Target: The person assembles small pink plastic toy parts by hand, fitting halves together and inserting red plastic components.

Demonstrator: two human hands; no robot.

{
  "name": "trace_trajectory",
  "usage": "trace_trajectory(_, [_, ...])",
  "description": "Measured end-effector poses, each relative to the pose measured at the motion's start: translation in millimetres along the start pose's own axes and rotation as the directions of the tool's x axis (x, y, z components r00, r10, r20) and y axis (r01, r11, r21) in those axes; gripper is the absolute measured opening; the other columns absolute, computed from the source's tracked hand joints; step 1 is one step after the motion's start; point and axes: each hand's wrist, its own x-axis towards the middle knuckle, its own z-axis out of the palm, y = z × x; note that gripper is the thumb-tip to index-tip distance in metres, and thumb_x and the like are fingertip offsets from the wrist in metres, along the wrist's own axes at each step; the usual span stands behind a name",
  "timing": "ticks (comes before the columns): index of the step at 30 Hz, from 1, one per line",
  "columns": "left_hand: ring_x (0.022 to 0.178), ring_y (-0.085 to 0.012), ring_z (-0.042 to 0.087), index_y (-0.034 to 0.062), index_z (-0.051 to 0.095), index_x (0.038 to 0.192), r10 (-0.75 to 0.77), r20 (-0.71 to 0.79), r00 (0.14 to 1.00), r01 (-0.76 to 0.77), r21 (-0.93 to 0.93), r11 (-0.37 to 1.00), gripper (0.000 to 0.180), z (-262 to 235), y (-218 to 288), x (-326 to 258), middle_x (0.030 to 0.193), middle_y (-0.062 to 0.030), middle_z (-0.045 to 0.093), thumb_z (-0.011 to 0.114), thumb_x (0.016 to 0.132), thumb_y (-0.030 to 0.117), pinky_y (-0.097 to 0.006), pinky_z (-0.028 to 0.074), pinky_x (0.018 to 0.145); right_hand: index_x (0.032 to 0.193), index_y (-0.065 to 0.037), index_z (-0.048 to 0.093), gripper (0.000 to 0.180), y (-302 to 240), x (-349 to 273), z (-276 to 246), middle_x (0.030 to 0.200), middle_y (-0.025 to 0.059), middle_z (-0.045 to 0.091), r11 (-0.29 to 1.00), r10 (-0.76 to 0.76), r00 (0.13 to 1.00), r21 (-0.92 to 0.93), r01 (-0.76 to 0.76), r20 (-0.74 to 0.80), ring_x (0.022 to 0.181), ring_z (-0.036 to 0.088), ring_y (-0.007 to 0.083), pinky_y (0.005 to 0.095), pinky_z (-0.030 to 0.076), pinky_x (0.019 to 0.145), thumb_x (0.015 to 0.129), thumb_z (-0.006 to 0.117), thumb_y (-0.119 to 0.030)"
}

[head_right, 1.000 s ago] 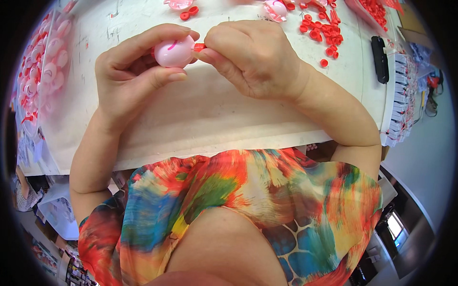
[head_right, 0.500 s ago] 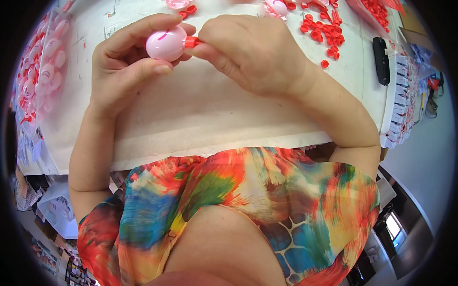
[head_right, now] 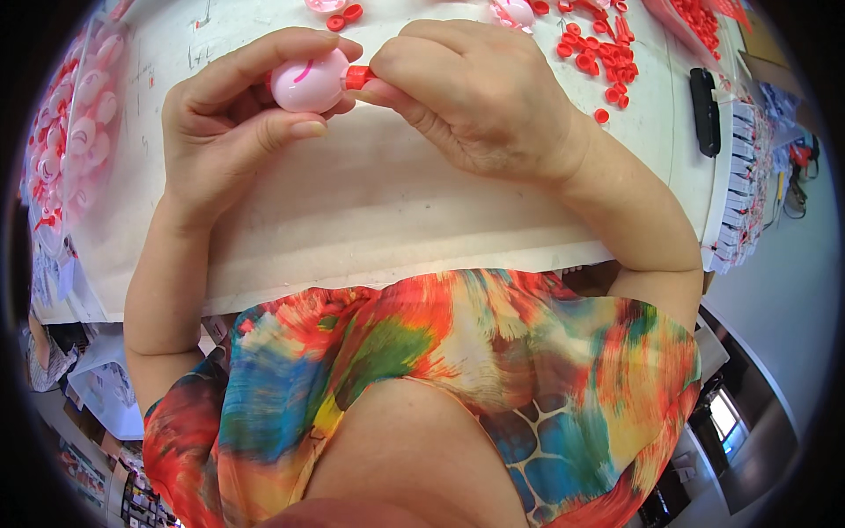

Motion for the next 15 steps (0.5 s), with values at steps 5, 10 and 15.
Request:
trace_trajectory(5, [0.096,-0.0231,0.055,-0.008,0.048,0.11,-0.042,0.003,0.999,0.042,-0.006,0.999,0.04,1.9,1.6,-1.2,0.108,-0.0188,0.053,0.061,0.073,-0.001,-0.033,0.05,0.081,0.08,0.002,0.053,0.008,0.2,-0.9,-1.7,0.062,0.0112,0.048,0.99,-0.106,0.994,-0.093,0.105,-0.004,0.054,0.049,0.0233,0.0289,0.038,0.047,0.079,0.055,-0.006])
trace_trajectory(10, [0.096,-0.0227,0.056,-0.0077,0.046,0.112,0.009,-0.07,0.997,-0.011,-0.018,1.0,0.041,6.3,-0.6,-1.2,0.109,-0.0183,0.053,0.06,0.073,-0.003,-0.032,0.049,0.081,0.072,-0.003,0.05,0.019,-7.7,-0.8,1.1,0.059,0.0055,0.048,0.909,0.257,0.965,0.325,-0.262,0.057,0.053,0.047,0.0157,0.0267,0.038,0.048,0.084,0.05,-0.017])
trace_trajectory(15, [0.095,-0.0213,0.056,-0.0078,0.046,0.112,0.056,-0.053,0.997,-0.05,0.105,0.993,0.041,5.9,1.8,-1.7,0.109,-0.0162,0.053,0.058,0.073,-0.007,-0.029,0.048,0.081,0.066,-0.002,0.047,0.033,-7.6,-1.3,5.6,0.055,-0.0003,0.04,0.64,0.44,0.875,0.614,-0.462,0.201,0.05,0.035,0.0064,0.0215,0.029,0.046,0.09,0.04,-0.023])
